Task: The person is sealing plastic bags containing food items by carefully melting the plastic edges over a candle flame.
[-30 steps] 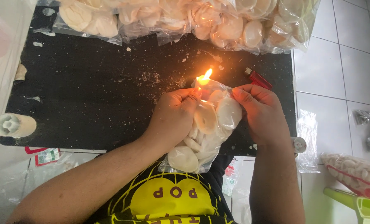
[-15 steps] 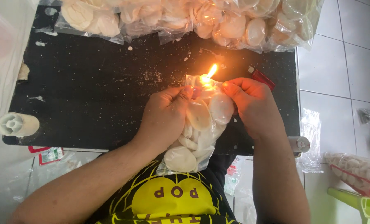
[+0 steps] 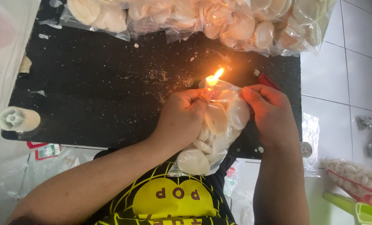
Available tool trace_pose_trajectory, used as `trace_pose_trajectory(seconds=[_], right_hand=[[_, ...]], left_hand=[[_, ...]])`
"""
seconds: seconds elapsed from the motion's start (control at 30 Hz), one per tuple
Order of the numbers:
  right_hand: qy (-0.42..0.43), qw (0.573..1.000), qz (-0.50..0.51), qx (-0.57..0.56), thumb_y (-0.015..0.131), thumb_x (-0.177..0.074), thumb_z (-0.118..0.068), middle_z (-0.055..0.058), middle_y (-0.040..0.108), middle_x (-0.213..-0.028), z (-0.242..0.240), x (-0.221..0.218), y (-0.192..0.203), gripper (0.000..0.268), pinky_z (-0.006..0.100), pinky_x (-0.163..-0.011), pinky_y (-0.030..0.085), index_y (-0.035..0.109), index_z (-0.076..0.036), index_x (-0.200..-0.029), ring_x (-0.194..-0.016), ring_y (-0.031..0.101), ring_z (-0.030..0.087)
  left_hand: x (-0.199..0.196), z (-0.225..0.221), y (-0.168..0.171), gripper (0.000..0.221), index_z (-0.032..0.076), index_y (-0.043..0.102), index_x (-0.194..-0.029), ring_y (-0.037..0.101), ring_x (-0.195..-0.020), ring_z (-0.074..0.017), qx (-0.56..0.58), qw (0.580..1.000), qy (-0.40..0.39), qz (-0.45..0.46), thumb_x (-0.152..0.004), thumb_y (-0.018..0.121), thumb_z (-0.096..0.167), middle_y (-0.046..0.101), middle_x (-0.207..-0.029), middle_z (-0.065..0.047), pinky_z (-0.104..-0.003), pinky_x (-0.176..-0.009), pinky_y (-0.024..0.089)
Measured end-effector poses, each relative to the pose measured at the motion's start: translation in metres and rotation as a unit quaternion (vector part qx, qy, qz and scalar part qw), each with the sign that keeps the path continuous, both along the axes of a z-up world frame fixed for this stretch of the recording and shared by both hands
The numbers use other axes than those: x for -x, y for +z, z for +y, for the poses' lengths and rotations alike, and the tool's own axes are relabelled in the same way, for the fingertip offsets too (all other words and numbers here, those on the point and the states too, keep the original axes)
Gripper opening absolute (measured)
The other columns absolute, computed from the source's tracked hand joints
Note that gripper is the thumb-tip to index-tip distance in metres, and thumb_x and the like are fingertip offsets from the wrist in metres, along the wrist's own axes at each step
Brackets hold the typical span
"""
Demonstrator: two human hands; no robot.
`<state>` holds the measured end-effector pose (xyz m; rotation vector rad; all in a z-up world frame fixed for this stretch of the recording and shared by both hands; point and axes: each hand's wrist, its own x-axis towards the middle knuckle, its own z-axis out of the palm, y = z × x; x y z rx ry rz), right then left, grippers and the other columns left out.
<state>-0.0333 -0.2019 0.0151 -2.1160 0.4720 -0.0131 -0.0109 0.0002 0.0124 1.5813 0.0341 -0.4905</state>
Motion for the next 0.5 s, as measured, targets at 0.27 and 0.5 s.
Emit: trace_pose_trajectory(seconds=[0.27,0.5], right_hand=[[0.052,0.994,-0.077,-0.052,0.063,-0.098,-0.023,0.016,0.057,-0.063,0.009,0.021,0.016,0.032,0.035,-0.059,0.052,0.073,0.007,-0.097,-0.060,0.056,0.022],[0.286,0.947,-0.144,0.017,0.076,-0.079,-0.002,0.004,0.072,-0.088,0.062,0.059,0.089,0.011,0.024,-0.064,0.053,0.074,-0.003,-0.090,-0.072,0.065,0.013]], left_hand=[[0.025,0.036,0.021,0.049,0.006,0.077,-0.078,0.067,-0.050,-0.0214,-0.023,0.996,-0.038,-0.082,-0.098,0.047,0.039,0.065,-0.051,-0.013,-0.033,-0.052,0.053],[0.067,0.064,0.041,0.027,-0.004,0.069,-0.113,0.078,-0.095,-0.0222,0.043,0.938,-0.139,-0.314,-0.096,0.053,0.009,0.076,-0.117,-0.015,-0.029,-0.081,0.062]])
